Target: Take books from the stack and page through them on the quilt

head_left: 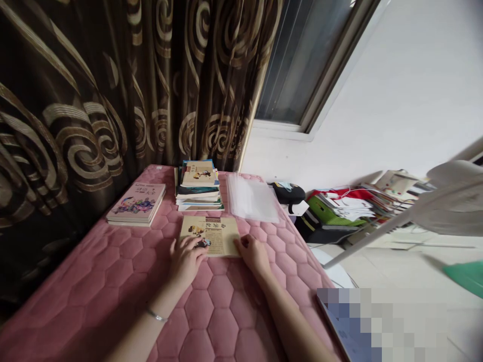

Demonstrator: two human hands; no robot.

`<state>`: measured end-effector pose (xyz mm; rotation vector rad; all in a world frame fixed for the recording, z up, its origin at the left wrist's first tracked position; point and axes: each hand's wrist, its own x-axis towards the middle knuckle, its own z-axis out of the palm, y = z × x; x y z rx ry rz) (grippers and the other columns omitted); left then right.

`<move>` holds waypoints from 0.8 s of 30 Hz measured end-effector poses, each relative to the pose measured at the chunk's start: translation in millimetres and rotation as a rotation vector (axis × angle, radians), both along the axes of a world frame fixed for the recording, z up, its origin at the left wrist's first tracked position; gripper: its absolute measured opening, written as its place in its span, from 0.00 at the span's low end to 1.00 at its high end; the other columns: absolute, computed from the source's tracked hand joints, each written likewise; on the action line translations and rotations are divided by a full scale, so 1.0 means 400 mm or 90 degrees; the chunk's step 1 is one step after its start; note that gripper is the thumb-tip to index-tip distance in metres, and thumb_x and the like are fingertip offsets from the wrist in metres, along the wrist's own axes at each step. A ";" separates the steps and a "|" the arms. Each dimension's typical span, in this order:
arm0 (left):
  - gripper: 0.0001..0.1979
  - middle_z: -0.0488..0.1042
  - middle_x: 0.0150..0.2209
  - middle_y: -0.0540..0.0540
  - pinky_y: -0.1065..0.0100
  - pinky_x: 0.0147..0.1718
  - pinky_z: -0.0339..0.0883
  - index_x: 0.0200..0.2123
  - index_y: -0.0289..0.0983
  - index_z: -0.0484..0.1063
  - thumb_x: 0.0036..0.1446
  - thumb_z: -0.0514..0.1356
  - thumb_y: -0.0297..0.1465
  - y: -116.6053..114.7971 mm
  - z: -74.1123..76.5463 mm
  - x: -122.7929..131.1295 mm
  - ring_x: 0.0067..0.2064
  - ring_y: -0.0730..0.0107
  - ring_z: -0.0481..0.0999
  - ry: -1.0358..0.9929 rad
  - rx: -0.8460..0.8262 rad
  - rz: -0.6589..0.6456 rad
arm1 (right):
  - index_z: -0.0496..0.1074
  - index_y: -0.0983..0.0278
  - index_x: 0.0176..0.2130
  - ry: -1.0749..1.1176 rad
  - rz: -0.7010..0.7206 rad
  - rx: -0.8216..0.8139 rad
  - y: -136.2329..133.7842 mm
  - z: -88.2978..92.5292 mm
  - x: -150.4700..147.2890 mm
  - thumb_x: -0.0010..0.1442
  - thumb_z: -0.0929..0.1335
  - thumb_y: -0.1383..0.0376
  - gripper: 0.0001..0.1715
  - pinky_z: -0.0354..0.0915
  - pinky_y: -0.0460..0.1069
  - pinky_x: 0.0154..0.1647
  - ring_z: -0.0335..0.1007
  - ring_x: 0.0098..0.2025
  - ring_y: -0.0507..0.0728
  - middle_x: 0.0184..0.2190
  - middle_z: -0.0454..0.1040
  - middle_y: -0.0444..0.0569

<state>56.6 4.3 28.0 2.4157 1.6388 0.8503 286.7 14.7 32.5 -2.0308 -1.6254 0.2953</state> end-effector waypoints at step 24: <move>0.01 0.73 0.51 0.48 0.51 0.52 0.57 0.27 0.46 0.79 0.48 0.67 0.33 0.018 0.011 -0.057 0.52 0.53 0.69 -0.017 -0.023 0.095 | 0.73 0.59 0.35 -0.041 0.114 0.049 -0.059 0.014 -0.096 0.54 0.72 0.58 0.09 0.57 0.57 0.49 0.58 0.53 0.65 0.54 0.67 0.52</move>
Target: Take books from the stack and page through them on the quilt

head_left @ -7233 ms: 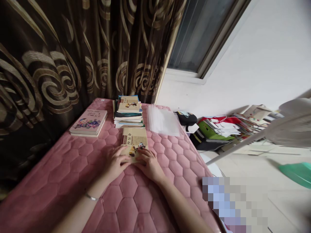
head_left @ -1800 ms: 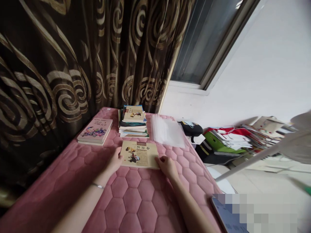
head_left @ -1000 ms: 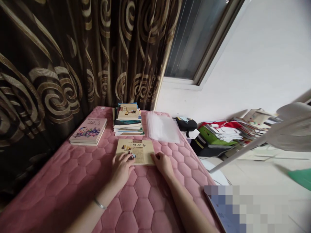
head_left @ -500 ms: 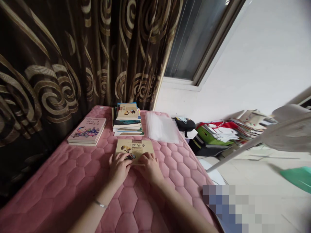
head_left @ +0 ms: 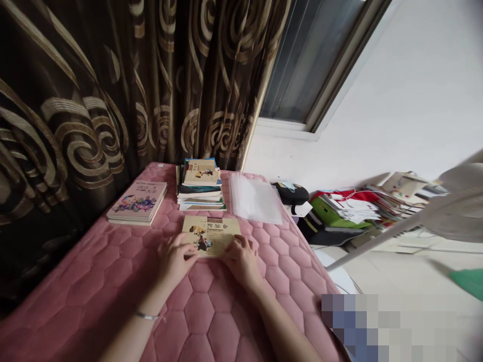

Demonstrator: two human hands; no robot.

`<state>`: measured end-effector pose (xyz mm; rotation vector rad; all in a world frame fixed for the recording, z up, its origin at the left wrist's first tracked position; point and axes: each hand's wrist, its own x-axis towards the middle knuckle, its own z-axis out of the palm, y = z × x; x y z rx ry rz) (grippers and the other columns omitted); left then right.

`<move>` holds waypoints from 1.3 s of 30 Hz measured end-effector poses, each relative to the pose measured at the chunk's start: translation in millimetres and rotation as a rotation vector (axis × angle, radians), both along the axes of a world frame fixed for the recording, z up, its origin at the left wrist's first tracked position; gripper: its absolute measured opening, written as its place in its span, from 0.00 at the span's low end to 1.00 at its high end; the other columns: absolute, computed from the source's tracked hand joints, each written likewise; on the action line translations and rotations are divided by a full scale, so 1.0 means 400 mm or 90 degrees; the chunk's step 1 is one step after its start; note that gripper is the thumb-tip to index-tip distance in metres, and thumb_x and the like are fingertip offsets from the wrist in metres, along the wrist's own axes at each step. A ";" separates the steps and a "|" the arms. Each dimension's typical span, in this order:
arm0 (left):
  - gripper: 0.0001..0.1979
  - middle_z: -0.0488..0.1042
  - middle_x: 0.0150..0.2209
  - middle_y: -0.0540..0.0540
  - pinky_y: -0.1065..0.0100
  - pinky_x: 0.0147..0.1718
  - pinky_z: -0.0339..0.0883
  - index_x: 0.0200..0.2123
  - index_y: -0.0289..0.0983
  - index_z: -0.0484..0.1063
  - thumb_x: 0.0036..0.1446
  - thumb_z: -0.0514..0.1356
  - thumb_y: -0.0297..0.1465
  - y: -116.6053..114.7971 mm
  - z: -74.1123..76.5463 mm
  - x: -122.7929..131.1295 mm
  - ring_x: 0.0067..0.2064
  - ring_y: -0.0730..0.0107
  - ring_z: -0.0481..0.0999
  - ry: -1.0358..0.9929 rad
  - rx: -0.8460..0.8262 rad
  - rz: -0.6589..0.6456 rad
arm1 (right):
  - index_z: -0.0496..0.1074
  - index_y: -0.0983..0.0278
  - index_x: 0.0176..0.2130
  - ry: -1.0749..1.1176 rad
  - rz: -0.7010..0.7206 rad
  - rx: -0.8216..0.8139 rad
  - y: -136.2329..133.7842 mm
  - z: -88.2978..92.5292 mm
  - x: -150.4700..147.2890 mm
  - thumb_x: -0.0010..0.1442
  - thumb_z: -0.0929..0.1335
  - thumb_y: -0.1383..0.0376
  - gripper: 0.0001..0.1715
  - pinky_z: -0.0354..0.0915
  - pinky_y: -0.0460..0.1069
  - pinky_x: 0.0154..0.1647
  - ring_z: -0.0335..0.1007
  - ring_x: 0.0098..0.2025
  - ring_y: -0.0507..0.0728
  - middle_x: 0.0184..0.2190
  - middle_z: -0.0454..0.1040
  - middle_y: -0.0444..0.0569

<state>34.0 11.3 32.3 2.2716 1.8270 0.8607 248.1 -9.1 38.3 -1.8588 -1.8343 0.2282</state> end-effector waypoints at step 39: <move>0.13 0.73 0.39 0.46 0.65 0.43 0.64 0.41 0.41 0.76 0.53 0.59 0.35 0.011 0.051 -0.095 0.40 0.65 0.72 0.019 -0.123 -0.140 | 0.72 0.62 0.51 -0.007 0.172 -0.100 0.014 0.025 0.134 0.54 0.70 0.55 0.27 0.60 0.63 0.58 0.47 0.67 0.68 0.64 0.56 0.58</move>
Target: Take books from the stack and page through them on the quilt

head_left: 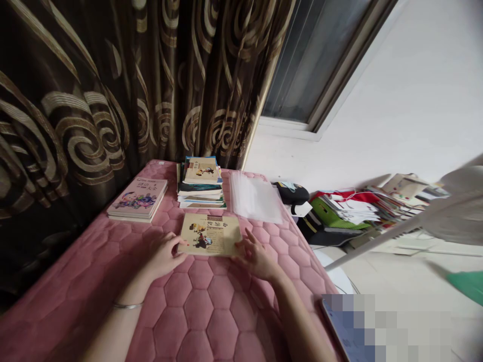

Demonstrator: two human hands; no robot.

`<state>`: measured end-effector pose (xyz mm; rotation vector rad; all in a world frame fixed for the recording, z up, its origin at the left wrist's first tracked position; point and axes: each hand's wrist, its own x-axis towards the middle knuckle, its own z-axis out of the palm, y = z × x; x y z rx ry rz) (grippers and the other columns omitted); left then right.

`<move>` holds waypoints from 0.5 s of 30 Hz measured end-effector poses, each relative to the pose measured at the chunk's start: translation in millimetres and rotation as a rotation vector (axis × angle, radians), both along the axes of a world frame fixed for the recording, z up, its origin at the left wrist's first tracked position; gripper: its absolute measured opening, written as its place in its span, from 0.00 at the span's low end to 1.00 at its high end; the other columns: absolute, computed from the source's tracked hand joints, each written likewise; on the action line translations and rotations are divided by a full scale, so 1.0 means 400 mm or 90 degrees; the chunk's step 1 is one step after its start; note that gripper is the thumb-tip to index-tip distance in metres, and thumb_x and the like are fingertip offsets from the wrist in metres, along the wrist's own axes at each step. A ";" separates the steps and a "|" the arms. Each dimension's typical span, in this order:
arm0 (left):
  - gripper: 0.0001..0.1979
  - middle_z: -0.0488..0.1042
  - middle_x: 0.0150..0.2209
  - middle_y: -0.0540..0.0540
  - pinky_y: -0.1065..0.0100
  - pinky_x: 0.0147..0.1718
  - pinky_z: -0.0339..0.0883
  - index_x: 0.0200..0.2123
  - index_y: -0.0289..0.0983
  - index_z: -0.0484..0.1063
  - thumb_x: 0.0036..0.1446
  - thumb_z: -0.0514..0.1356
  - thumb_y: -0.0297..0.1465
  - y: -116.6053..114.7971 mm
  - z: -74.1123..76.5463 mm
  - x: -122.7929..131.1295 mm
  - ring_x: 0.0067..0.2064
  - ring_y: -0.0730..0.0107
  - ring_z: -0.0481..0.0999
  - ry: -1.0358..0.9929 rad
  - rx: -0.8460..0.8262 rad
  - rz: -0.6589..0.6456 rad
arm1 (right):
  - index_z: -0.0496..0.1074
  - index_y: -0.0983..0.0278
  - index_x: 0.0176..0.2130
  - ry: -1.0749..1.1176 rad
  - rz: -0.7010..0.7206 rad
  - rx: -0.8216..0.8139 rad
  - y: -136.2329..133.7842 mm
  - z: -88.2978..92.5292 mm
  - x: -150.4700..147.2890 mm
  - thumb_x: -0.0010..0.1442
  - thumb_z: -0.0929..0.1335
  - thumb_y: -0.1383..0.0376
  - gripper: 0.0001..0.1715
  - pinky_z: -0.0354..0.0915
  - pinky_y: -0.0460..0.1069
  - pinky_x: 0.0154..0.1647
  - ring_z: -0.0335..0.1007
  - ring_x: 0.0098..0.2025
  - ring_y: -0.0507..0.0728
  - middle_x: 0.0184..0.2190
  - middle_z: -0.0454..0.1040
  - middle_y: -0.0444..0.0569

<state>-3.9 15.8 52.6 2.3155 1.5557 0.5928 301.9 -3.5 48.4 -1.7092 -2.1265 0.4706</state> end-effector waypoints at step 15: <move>0.31 0.71 0.41 0.36 0.45 0.54 0.49 0.48 0.36 0.70 0.52 0.54 0.55 -0.053 -0.032 0.172 0.46 0.48 0.71 0.218 0.093 0.303 | 0.62 0.76 0.57 -0.128 -0.222 0.070 -0.018 -0.050 -0.189 0.56 0.63 0.41 0.47 0.43 0.66 0.63 0.40 0.68 0.72 0.66 0.46 0.71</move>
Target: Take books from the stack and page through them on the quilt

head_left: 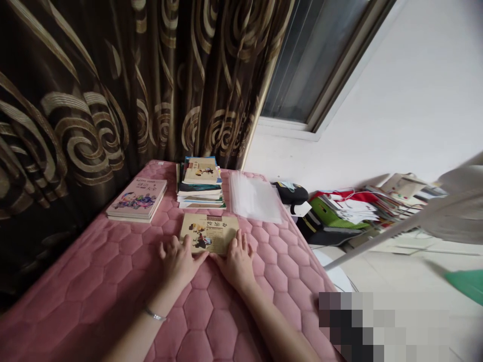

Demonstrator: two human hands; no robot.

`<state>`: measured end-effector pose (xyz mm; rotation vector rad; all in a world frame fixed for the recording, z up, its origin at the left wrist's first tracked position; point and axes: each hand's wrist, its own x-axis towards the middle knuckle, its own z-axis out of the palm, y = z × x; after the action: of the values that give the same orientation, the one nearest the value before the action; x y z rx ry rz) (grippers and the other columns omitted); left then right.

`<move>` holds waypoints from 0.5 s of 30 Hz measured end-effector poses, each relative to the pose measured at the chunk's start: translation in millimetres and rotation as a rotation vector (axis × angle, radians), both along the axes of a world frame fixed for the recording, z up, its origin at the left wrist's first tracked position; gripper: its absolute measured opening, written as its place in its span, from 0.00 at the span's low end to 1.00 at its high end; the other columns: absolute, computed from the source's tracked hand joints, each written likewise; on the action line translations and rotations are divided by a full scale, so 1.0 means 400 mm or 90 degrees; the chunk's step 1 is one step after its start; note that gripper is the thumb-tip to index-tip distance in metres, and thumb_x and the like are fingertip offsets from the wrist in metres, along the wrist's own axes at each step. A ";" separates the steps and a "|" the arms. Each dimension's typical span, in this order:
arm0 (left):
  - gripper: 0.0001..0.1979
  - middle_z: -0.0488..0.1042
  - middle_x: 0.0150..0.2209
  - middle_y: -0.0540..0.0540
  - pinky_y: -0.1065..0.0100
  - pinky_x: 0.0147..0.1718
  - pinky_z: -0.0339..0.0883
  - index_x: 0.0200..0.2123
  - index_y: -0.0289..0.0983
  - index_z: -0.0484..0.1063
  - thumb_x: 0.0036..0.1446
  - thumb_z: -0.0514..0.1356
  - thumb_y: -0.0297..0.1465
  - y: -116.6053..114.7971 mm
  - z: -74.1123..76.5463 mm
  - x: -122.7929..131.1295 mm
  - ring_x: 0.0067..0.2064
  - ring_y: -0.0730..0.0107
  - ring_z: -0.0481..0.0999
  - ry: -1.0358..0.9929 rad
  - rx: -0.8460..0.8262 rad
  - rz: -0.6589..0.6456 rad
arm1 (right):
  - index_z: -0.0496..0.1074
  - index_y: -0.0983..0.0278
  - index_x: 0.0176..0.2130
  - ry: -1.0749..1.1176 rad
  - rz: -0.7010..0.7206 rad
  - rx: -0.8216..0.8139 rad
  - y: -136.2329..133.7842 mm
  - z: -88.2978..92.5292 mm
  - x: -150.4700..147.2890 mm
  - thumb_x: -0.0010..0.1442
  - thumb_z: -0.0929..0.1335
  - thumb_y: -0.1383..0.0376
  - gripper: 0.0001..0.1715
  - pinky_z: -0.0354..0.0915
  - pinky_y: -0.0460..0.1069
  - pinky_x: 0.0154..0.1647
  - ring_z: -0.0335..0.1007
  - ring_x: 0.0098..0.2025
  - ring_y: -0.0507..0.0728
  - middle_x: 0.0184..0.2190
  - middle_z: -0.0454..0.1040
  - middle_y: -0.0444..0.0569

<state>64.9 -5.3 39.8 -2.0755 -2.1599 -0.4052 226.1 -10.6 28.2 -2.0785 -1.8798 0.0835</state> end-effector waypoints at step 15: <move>0.14 0.74 0.39 0.45 0.61 0.44 0.59 0.43 0.46 0.76 0.52 0.63 0.38 0.047 0.005 -0.109 0.44 0.58 0.72 -0.141 -0.072 -0.125 | 0.73 0.61 0.36 0.102 0.097 -0.008 0.021 0.050 0.116 0.54 0.70 0.57 0.12 0.61 0.55 0.50 0.71 0.46 0.61 0.41 0.77 0.52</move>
<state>21.2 13.4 41.7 -2.4212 -2.1454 -0.5722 272.6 -2.3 48.0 -1.8726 -1.9401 0.2897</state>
